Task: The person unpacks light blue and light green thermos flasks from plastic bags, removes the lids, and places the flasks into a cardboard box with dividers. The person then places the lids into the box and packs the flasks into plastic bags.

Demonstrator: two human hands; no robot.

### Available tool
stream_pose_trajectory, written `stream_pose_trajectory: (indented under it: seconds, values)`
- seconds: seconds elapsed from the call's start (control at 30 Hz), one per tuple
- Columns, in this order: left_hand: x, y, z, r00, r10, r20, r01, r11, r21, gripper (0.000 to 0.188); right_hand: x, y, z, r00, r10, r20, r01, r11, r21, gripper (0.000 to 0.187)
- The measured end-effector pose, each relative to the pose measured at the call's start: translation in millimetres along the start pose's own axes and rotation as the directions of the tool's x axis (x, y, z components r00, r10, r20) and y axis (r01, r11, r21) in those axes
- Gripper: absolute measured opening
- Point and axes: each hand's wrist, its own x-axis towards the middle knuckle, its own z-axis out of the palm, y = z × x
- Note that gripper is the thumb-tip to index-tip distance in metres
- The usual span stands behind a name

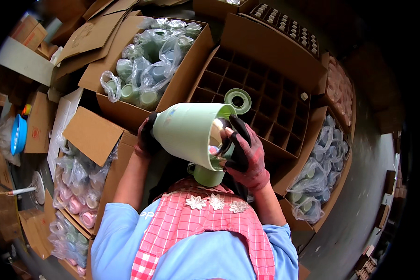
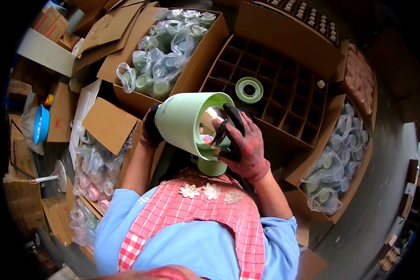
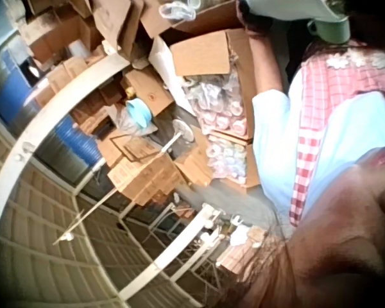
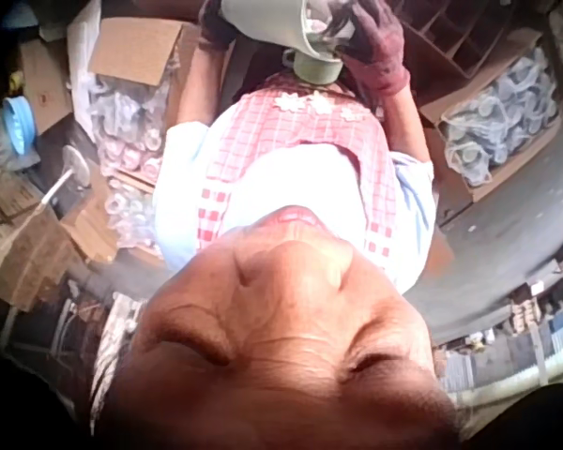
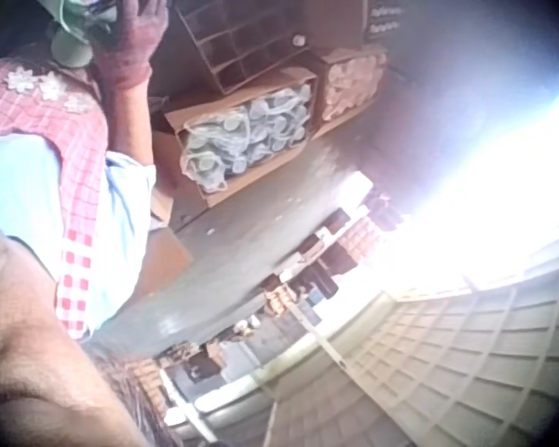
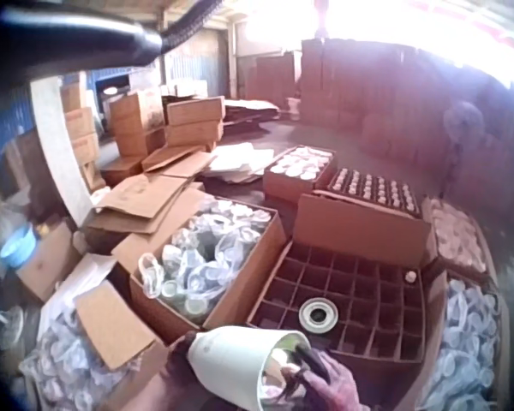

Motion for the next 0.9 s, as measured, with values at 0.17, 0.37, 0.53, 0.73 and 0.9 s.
stream_pose_trajectory:
  seconds: [0.17,0.37,0.53,0.73,0.9]
  values:
    - [11.2,-3.5,29.2,0.966,0.032,0.258,-0.015,0.998,-0.069,0.033,-12.5,21.2,-3.9,0.987,-0.005,-0.161,-0.003,0.999,-0.049,0.064]
    - [8.6,9.1,136.0,0.87,0.422,0.253,-0.462,0.523,0.717,0.071,-88.4,80.4,1.6,0.741,0.634,-0.219,-0.289,0.596,0.749,0.054]
    - [7.5,6.4,159.0,0.813,0.415,0.409,-0.555,0.339,0.76,0.093,-152.9,137.1,15.3,0.703,0.697,-0.14,-0.194,0.378,0.905,0.053]
    - [13.9,16.1,168.2,0.545,0.388,0.743,-0.814,0.033,0.58,0.079,-155.2,141.2,11.2,0.74,0.652,0.164,-0.091,-0.145,0.985,0.053]
    - [7.8,29.0,183.7,0.481,0.218,0.85,-0.844,-0.146,0.515,0.067,-101.9,102.9,6.1,0.609,0.652,0.452,-0.338,-0.303,0.891,0.047]
